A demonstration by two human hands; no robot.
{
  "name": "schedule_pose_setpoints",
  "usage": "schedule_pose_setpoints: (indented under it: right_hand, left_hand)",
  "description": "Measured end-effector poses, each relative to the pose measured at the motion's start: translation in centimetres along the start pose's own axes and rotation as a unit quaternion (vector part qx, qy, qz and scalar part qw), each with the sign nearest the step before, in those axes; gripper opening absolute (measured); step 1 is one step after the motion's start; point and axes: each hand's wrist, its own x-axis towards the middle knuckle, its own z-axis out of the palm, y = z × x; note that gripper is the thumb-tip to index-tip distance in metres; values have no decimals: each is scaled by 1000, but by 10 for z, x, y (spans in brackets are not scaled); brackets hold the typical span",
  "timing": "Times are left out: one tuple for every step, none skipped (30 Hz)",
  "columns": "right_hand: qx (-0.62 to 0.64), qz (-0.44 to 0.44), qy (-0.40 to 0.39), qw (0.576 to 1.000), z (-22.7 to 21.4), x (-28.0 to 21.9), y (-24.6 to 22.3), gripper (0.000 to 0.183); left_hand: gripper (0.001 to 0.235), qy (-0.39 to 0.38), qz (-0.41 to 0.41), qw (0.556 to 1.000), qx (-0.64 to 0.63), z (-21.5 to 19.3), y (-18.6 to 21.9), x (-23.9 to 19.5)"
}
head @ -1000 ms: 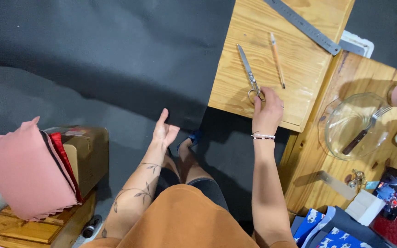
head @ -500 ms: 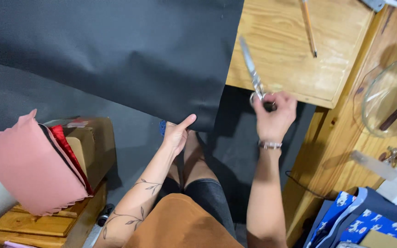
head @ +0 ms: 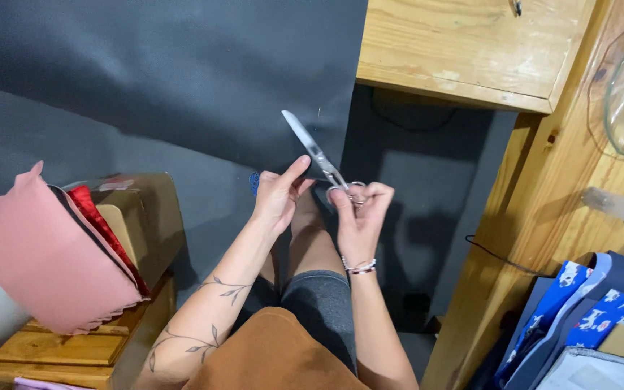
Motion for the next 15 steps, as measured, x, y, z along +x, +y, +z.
schedule_pose_setpoints:
  right_hand:
    - [-37, -18, 2, 999, 6, -3, 2, 42]
    - [-35, -19, 4, 999, 11, -6, -3, 42]
    - [-99, -27, 0, 995, 15, -10, -8, 49]
    - [-163, -35, -4, 986, 20, -13, -12, 60]
    - [-162, -33, -4, 986, 20, -16, -11, 60]
    - [-187, 30, -32, 981, 20, -18, -10, 43]
    - [-211, 91, -59, 971, 20, -19, -9, 27]
    - [-210, 91, -58, 972, 21, -22, -4, 27]
    - [-157, 105, -111, 976, 22, -23, 2, 15]
    - [-103, 119, -163, 974, 22, -24, 7, 6]
    - [-103, 118, -162, 974, 22, -28, 5, 6]
    - [-32, 186, -175, 966, 22, -31, 4, 16]
    - [40, 255, -185, 948, 22, -35, 2, 31]
    - [39, 255, -185, 948, 17, -39, 6, 31]
    - [59, 246, -185, 950, 13, -44, 9, 29]
  left_hand:
    - [15, 6, 7, 1000, -3, -2, -2, 2]
    - [15, 4, 8, 1000, -1, 5, 5, -5]
    - [15, 17, 4, 1000, -5, 12, 10, -12]
    - [17, 29, 0, 1000, -10, 18, 16, -19]
    - [17, 31, 0, 999, -8, 15, 15, -19]
    - [19, 30, 3, 1000, -3, 13, 14, -19]
    - [23, 27, 5, 1000, 2, 12, 13, -18]
    - [23, 27, 5, 1000, 3, 8, 10, -16]
    - [17, 32, 1, 999, 30, 5, 7, -13]
    - [18, 37, -2, 998, 57, 2, 4, -10]
    - [18, 36, -2, 998, 57, 0, 5, -10]
    - [21, 29, -8, 997, 70, -2, 6, -10]
    - [26, 24, -15, 996, 84, -4, 7, -10]
    - [26, 24, -15, 996, 84, -15, -3, -1]
    - [27, 14, -20, 997, 77, -27, -12, 7]
